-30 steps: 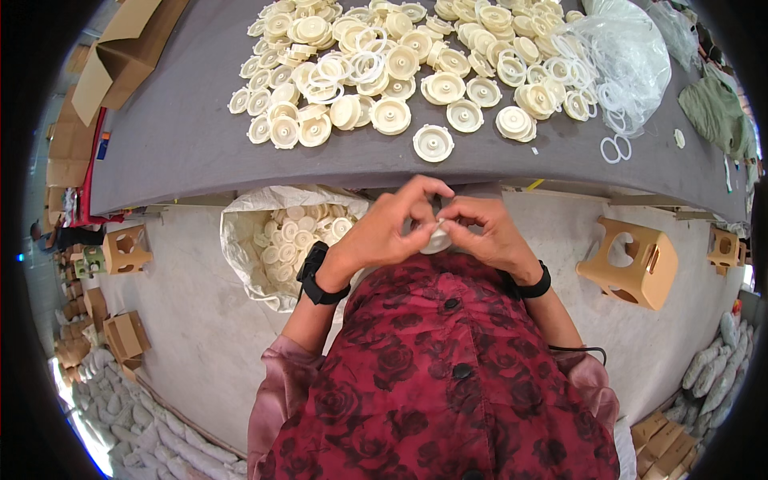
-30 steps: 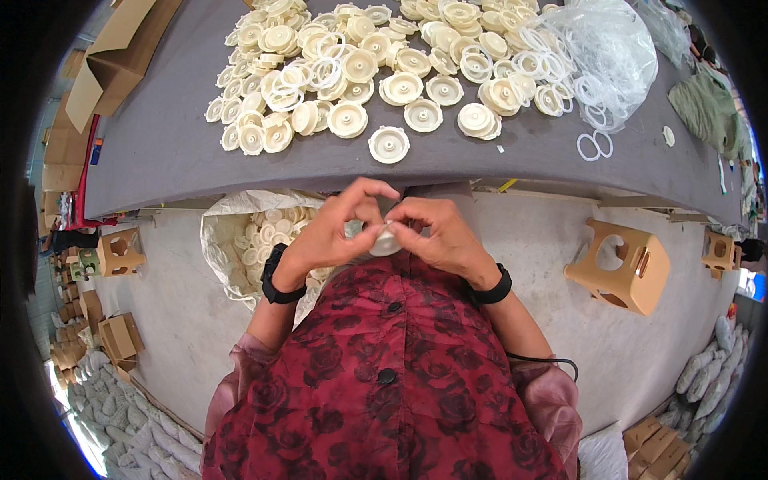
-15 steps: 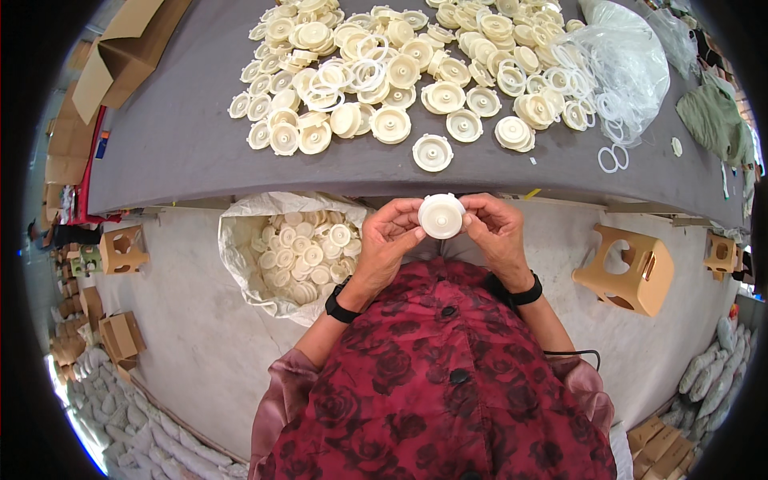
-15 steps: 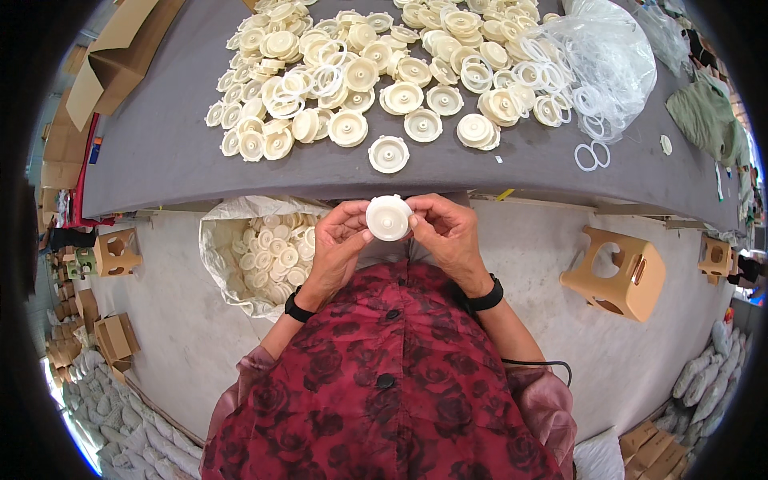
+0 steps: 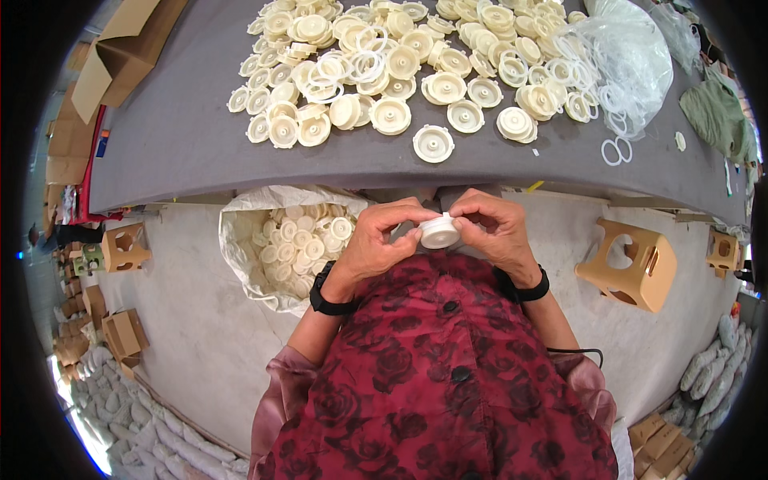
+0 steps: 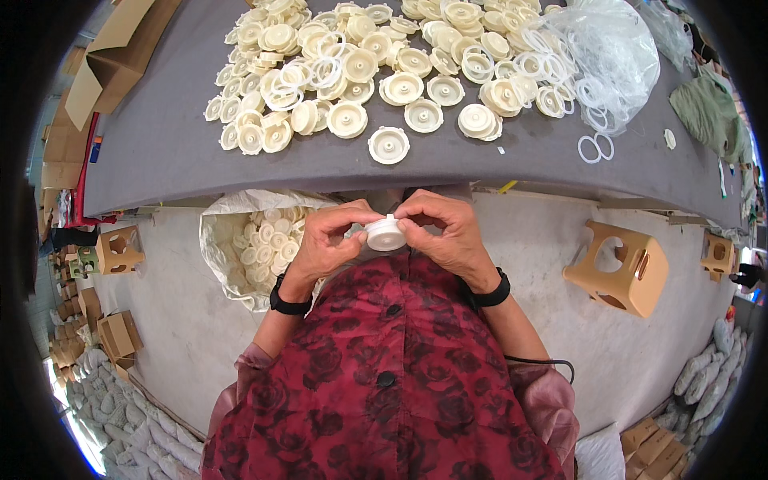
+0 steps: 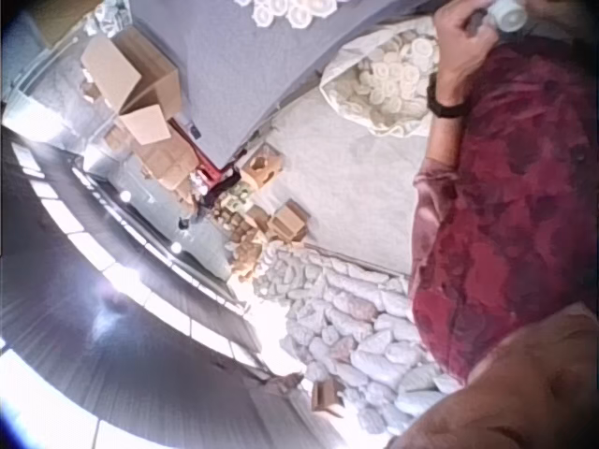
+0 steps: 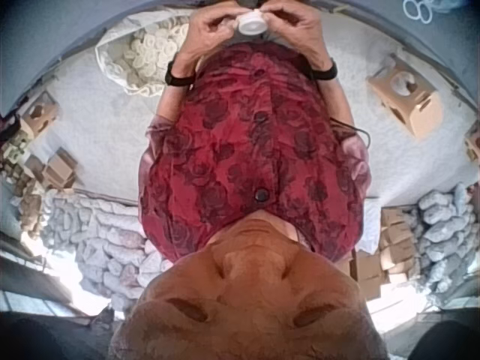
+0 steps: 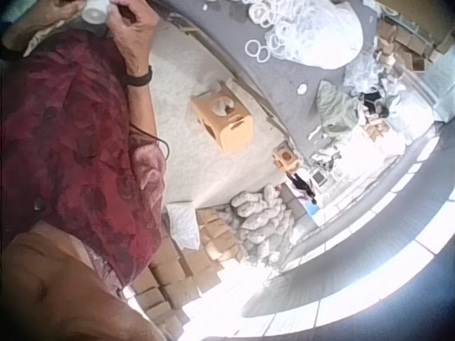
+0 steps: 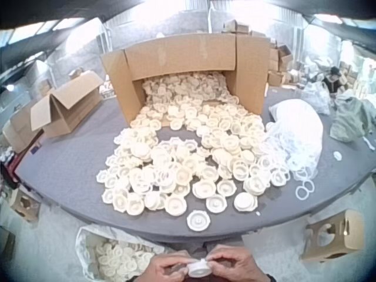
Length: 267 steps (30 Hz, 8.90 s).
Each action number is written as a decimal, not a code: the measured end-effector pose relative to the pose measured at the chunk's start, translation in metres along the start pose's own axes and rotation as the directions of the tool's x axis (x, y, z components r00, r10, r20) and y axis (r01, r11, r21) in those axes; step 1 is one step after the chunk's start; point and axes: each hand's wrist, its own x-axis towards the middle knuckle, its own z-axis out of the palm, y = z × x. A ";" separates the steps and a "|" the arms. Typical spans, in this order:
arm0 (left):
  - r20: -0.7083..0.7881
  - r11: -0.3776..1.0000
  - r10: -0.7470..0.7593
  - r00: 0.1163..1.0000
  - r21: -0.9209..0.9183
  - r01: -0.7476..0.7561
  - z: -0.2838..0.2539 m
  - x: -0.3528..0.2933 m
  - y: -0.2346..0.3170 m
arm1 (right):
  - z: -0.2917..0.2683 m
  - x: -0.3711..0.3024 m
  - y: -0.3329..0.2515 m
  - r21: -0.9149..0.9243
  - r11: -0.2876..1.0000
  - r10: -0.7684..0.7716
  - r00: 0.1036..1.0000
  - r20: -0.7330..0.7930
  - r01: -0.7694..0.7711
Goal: The person is manually assembling small white plastic circular components and placing them into a bag.
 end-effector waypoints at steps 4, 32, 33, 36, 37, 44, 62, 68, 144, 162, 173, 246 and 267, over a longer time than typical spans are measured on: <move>0.110 0.984 -0.005 0.994 0.175 -0.014 -0.008 0.009 0.006 | 0.009 0.001 0.001 -0.058 0.998 -0.008 0.999 -0.032 0.006; -0.092 0.915 -0.131 0.987 -0.394 0.085 0.009 -0.015 -0.013 | 0.010 -0.003 -0.015 -0.116 0.992 0.044 0.999 -0.029 -0.047; -0.068 0.930 -0.115 0.991 -0.357 0.084 0.009 -0.014 -0.011 | 0.009 -0.003 -0.015 -0.133 0.990 0.053 0.998 -0.017 -0.054; -0.053 0.969 -0.073 0.996 -0.239 0.058 0.008 -0.011 -0.006 | 0.011 -0.004 -0.015 -0.184 0.982 0.044 0.999 -0.007 -0.044; -0.052 0.969 -0.073 0.996 -0.239 0.058 0.007 -0.009 -0.004 | 0.012 -0.003 -0.015 -0.184 0.982 0.044 0.999 -0.007 -0.044; -0.001 0.981 -0.059 0.998 0.184 0.058 0.008 0.001 0.012 | 0.019 0.001 -0.015 -0.345 0.938 -0.009 0.999 0.034 0.020; -0.305 0.586 -0.091 0.948 0.753 0.298 -0.085 -0.071 0.019 | -0.022 0.066 -0.014 -0.548 0.834 -0.210 0.953 -0.220 0.057; -0.332 0.773 0.104 0.938 0.621 0.133 -0.058 0.015 0.018 | -0.039 0.143 -0.016 -0.720 0.681 -0.328 0.935 -0.136 0.134; -0.183 0.679 -0.193 0.964 -0.734 -0.003 -0.011 0.055 -0.001 | 0.003 0.095 -0.018 -0.240 0.969 -0.121 0.953 -0.279 0.052; -0.244 0.698 -0.194 0.950 -0.715 -0.042 0.001 0.034 -0.019 | 0.007 0.067 -0.012 0.200 0.975 0.130 0.979 -0.155 -0.098; -0.284 0.684 -0.200 0.938 -0.726 -0.074 0.014 0.039 -0.013 | 0.028 0.053 -0.008 0.440 0.896 0.154 0.973 -0.175 -0.063; -0.193 0.904 -0.087 0.977 -0.427 -0.004 0.021 -0.020 -0.005 | 0.017 -0.014 -0.004 0.352 0.933 0.140 0.977 -0.162 -0.075; 0.036 0.905 -0.425 0.905 -0.014 0.425 0.008 -0.021 0.023 | 0.019 0.000 -0.026 -0.411 0.912 0.100 0.970 0.222 0.000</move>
